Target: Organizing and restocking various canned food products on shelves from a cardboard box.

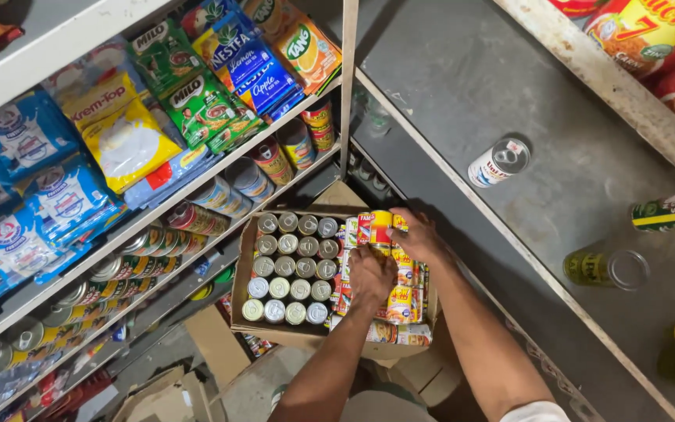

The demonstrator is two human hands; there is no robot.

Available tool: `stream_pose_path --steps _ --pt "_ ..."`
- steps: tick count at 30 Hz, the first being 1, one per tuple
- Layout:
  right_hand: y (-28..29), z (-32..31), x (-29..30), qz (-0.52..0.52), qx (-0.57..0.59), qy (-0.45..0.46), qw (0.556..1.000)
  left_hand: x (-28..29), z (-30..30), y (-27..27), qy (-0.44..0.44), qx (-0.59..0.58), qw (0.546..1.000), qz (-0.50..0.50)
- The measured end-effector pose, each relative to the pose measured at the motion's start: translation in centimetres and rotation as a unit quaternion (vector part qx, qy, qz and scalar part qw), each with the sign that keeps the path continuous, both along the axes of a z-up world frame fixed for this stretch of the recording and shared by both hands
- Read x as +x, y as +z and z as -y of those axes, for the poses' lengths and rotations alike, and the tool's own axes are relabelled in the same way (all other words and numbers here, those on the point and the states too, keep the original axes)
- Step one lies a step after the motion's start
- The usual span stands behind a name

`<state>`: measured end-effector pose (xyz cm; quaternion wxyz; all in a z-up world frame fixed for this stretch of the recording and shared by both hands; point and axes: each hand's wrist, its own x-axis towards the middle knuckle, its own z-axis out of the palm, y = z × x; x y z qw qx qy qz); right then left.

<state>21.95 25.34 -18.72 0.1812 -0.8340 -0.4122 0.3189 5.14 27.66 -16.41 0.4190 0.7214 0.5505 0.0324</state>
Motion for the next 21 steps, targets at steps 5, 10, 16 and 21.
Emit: stream_pose_path --steps 5,10,16,21 --pt "-0.1 -0.2 0.5 -0.010 0.007 0.012 1.000 -0.1 -0.5 1.0 -0.014 -0.040 0.999 -0.002" --pt "-0.2 -0.8 1.0 -0.056 -0.018 -0.001 0.998 -0.6 -0.1 0.4 -0.012 -0.049 0.998 0.031" --pt "-0.6 -1.0 1.5 0.006 0.016 0.031 0.999 -1.0 0.2 -0.5 -0.018 -0.015 0.998 0.056" --pt "-2.4 -1.0 1.5 -0.026 0.027 0.006 0.999 -1.1 -0.4 0.2 -0.005 0.019 0.998 0.054"
